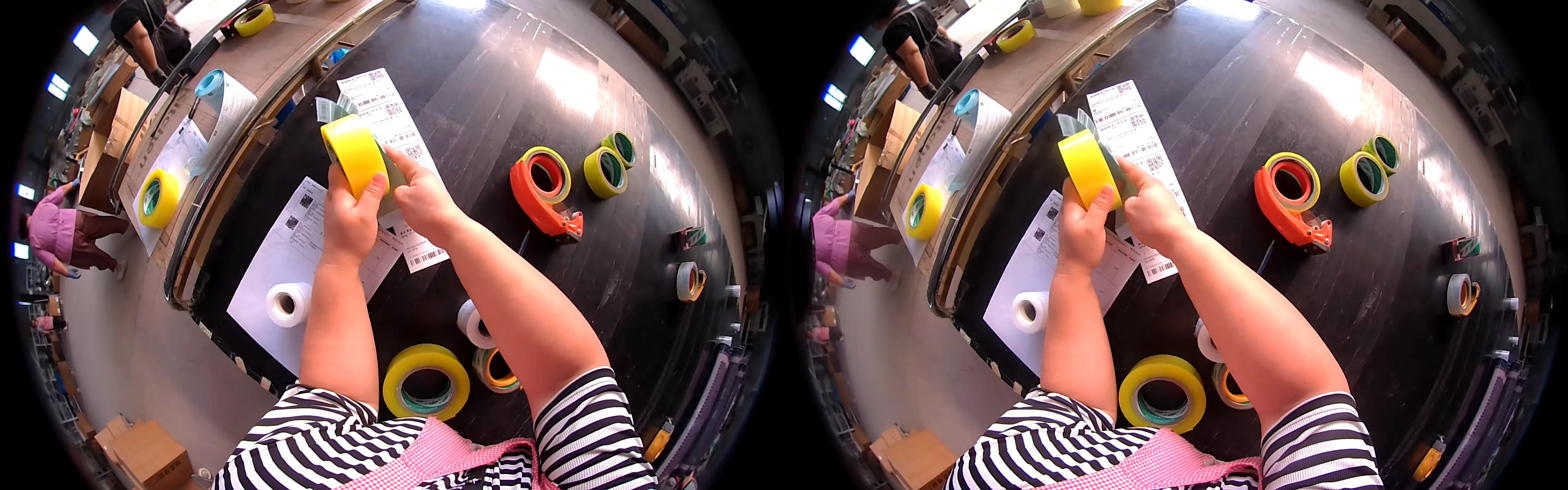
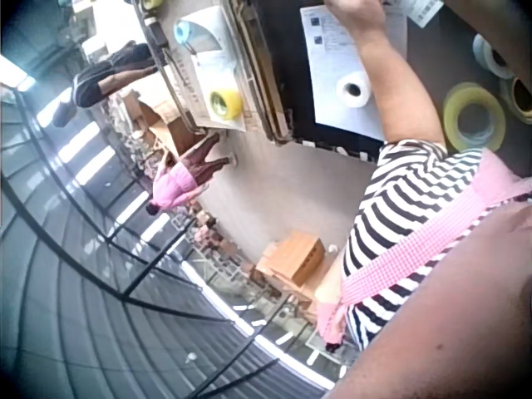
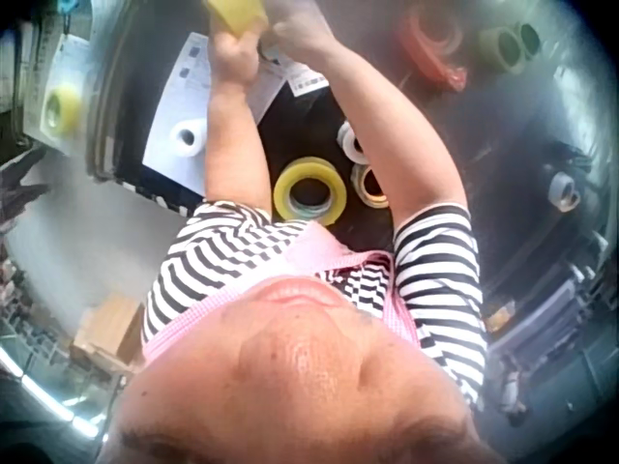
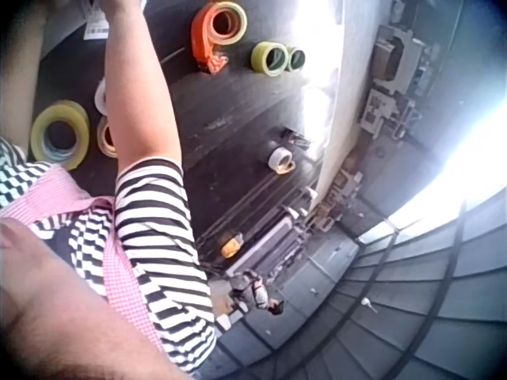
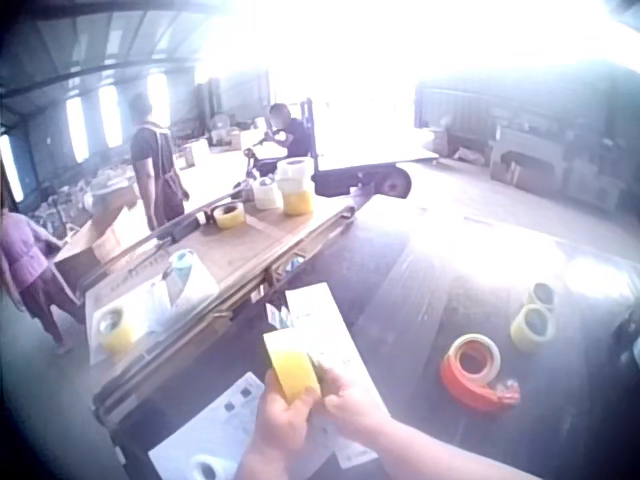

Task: The person packs long, wrapped cylindrical items into a cardboard box. They arrange the items on a table, place them into the box, and then use a tape dispenser to seal the packages.

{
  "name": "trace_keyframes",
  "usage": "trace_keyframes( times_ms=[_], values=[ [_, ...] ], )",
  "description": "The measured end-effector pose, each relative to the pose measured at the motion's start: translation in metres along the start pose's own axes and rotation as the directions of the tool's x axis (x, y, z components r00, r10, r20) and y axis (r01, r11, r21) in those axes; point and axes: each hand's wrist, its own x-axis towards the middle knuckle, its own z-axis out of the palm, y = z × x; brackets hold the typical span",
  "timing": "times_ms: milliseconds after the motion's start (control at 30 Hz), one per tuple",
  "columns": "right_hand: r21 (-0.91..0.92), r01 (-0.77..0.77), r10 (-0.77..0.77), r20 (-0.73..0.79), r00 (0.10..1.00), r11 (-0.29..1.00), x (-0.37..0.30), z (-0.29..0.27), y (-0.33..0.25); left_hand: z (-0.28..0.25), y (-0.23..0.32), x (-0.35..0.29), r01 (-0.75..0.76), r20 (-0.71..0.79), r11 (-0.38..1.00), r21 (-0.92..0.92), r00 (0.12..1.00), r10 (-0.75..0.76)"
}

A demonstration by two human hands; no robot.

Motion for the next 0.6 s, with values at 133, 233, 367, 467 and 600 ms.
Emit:
trace_keyframes(
  times_ms=[133, 233, 367, 467, 600],
  values=[
    [-0.178, -0.061, 0.043, -0.101, 0.994, 0.982, 0.000, 0.000, -0.007, -0.001, 0.001, 0.000, 0.033, -0.022, 0.991, -0.127, 0.999, -0.036],
    [-0.226, -0.154, 0.125, -0.139, 0.982, 0.962, 0.002, -0.007, -0.016, -0.002, 0.004, 0.001, 0.042, -0.062, 0.978, -0.205, 0.997, -0.056],
    [-0.327, -0.132, 0.074, -0.182, 0.980, 0.936, 0.015, -0.022, -0.001, -0.004, 0.003, -0.001, 0.015, -0.113, 0.995, -0.095, 0.993, -0.026],
    [-0.385, -0.191, 0.128, -0.184, 0.975, 0.903, 0.013, -0.026, -0.002, -0.005, 0.017, -0.002, -0.002, -0.119, 0.983, 0.182, 0.993, 0.025],
    [-0.623, -0.226, 0.078, -0.256, 0.964, 0.749, 0.003, -0.035, -0.011, -0.002, 0.014, -0.003, -0.158, -0.088, 0.895, 0.418, 0.973, 0.213]
  ],
)
